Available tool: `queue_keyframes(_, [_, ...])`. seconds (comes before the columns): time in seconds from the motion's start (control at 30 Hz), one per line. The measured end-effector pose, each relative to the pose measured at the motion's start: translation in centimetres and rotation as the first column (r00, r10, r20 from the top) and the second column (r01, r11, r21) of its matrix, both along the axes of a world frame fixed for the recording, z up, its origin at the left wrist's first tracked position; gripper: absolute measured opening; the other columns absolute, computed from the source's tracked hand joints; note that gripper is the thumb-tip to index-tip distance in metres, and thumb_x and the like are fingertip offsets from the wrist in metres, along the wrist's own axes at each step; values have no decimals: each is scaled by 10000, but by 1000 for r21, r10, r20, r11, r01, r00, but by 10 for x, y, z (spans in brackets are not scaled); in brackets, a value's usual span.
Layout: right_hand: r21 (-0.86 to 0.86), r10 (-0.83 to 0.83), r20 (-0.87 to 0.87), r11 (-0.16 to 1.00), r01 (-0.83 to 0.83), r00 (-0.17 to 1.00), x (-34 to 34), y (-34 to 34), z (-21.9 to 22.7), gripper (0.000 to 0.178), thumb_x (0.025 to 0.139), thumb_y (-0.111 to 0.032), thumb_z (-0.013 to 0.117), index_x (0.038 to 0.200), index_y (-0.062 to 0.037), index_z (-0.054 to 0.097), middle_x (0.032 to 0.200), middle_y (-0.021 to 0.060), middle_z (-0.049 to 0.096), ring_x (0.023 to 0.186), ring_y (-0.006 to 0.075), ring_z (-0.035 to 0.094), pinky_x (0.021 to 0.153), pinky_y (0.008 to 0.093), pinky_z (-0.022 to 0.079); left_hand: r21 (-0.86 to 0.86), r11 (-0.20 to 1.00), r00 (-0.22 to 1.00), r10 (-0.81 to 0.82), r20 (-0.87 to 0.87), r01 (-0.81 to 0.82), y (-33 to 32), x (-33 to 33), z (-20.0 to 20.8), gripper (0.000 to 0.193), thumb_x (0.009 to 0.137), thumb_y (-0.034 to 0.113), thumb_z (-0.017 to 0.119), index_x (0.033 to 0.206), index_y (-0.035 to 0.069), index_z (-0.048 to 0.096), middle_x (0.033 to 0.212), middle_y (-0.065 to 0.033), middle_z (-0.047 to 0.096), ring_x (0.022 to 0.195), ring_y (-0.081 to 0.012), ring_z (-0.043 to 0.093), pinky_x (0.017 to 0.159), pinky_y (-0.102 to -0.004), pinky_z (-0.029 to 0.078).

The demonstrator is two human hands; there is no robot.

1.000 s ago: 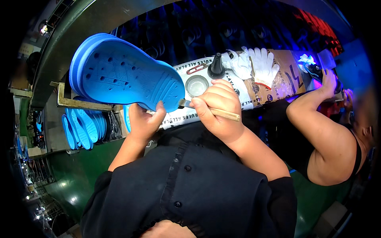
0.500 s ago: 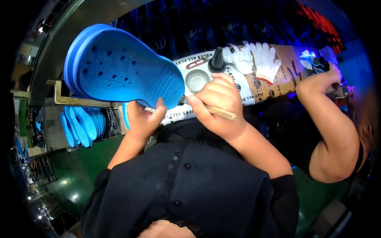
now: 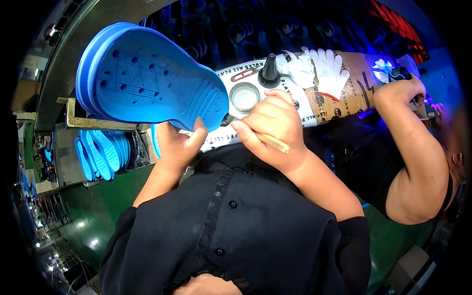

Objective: The person applies adhesive to the inner soles of blue shoes using a brush and then places the shoes on a conveyor belt.

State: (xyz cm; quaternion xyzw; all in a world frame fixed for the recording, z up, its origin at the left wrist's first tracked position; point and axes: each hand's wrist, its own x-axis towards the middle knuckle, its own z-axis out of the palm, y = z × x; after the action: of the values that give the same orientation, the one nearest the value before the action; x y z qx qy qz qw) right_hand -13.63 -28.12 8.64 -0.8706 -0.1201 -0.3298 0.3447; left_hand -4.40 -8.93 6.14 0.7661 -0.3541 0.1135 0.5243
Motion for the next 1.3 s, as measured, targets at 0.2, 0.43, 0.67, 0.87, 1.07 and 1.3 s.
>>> queue_keyframes(0.2, [-5,-19,-73,1000,19,997,-6,-5,6,215,840,-156,588,655,-68,656,599,28,567,618,215,539,881,403,406,-66,997,996,-44,83,50,-4,0,-1,321,644,-25,672,958,-27,605,837,-141,644,709,-263,636,651,-334,496])
queue_keyframes(0.43, [54,9,13,999,-10,1000,0,5,-2,201,771,-183,691,615,-75,624,572,37,549,565,219,527,767,367,416,32,996,963,-87,254,82,-4,-1,7,268,652,-60,657,916,-19,632,848,-93,649,729,-177,629,657,-272,491])
queue_keyframes(0.67, [59,-40,-40,997,42,998,-3,-4,1,206,797,-191,662,631,-73,633,584,41,549,575,231,531,780,377,406,-28,994,982,-99,161,105,-15,-7,23,253,648,-40,668,898,-7,644,835,-94,657,711,-194,635,645,-289,495])
queue_keyframes(0.87, [135,-27,49,991,20,998,1,8,2,111,756,-123,694,669,-84,637,613,27,552,592,214,531,797,366,387,240,968,961,2,275,-71,-7,-9,18,241,661,2,671,902,-4,651,845,-108,661,718,-225,634,658,-315,499])
queue_keyframes(1.07, [53,-113,-15,992,113,994,-10,-3,9,123,771,-125,667,661,-78,642,593,33,534,593,223,525,803,376,402,202,977,929,-17,371,-63,-6,-2,10,239,665,13,683,901,-9,649,849,-110,659,730,-230,632,675,-328,502])
queue_keyframes(1.3, [191,-224,99,960,203,969,-30,-46,-8,172,767,-58,611,596,-54,617,588,71,563,603,249,522,636,355,401,-203,978,919,-124,-375,50,-1,14,33,505,784,16,635,1238,-63,427,949,-135,642,752,-225,636,724,-342,523])
